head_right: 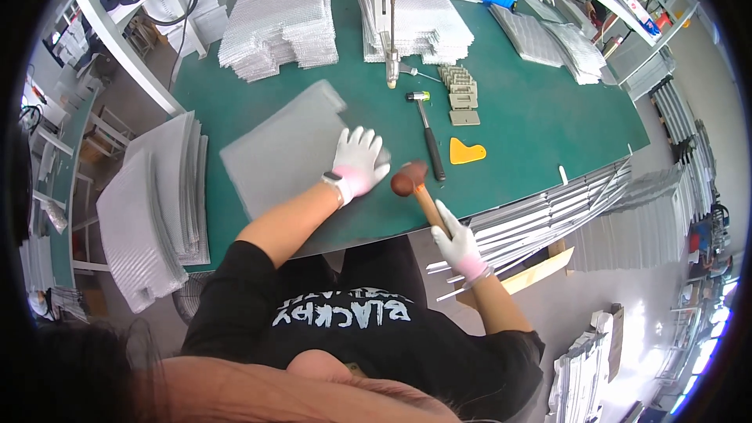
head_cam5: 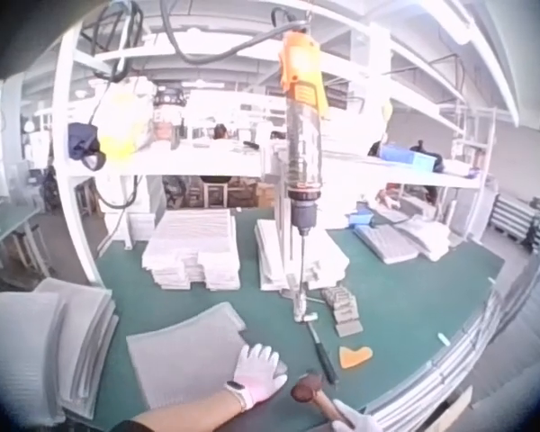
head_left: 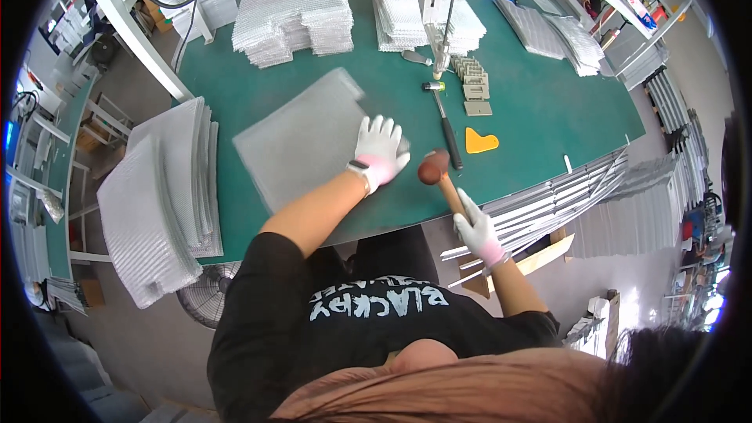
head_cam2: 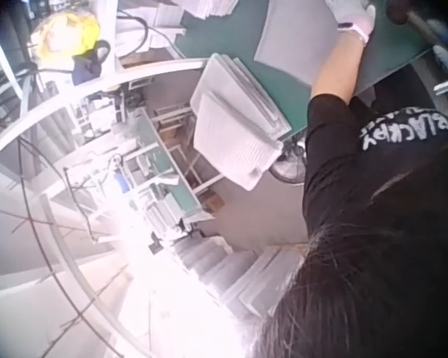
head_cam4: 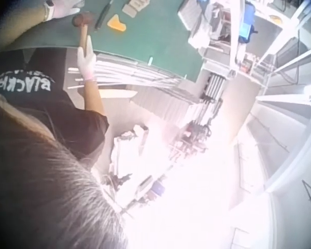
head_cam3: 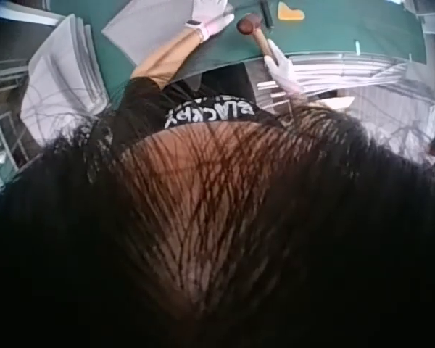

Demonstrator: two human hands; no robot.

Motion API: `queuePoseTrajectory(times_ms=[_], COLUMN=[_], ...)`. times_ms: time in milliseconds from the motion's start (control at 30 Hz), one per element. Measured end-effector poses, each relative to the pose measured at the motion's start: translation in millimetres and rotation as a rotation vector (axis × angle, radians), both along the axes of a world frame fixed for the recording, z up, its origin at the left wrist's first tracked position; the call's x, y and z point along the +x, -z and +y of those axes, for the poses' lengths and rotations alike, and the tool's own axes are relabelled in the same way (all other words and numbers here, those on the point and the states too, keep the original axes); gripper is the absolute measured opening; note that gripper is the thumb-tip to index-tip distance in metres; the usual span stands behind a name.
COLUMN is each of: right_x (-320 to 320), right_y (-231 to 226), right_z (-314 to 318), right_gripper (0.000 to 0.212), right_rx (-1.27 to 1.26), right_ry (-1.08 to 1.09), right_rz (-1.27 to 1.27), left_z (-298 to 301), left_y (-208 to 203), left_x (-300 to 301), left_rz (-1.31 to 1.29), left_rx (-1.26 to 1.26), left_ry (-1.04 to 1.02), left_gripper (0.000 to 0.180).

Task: The recorder is assembling silver panels by fitting them into frames and using a rubber mallet to secure them.

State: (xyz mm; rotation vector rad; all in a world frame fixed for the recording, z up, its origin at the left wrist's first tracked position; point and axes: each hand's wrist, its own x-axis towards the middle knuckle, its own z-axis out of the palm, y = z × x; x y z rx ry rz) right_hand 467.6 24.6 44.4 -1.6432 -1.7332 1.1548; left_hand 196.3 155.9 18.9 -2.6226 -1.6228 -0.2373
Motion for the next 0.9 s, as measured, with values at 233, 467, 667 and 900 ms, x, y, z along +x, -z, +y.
queuePoseTrajectory(times_ms=[233,467,667,900], right_x=[-9.2,-44.5,-34.3,-39.8], right_y=[-72.2,-38.7,-10.5,-29.9], right_z=[65.5,83.4,73.6,76.2], right_gripper=[0.060,0.061,0.059,0.060], right_rx=[0.459,0.293,0.602,0.327], right_ry=[-0.033,-0.407,-0.168,-0.263], right_rz=[0.096,-0.841,-0.410,-0.596], left_z=[52.2,34.3,36.3,36.1], left_y=[-11.0,-6.6,-11.1,-4.1], left_x=[-36.5,-54.0,-50.3,-57.7], left_rz=[-0.211,-0.214,-0.180,-0.276], left_rx=[-0.281,0.172,0.166,0.289], left_ry=[-0.066,0.266,0.256,0.255], left_gripper=[0.051,0.029,0.028,0.023])
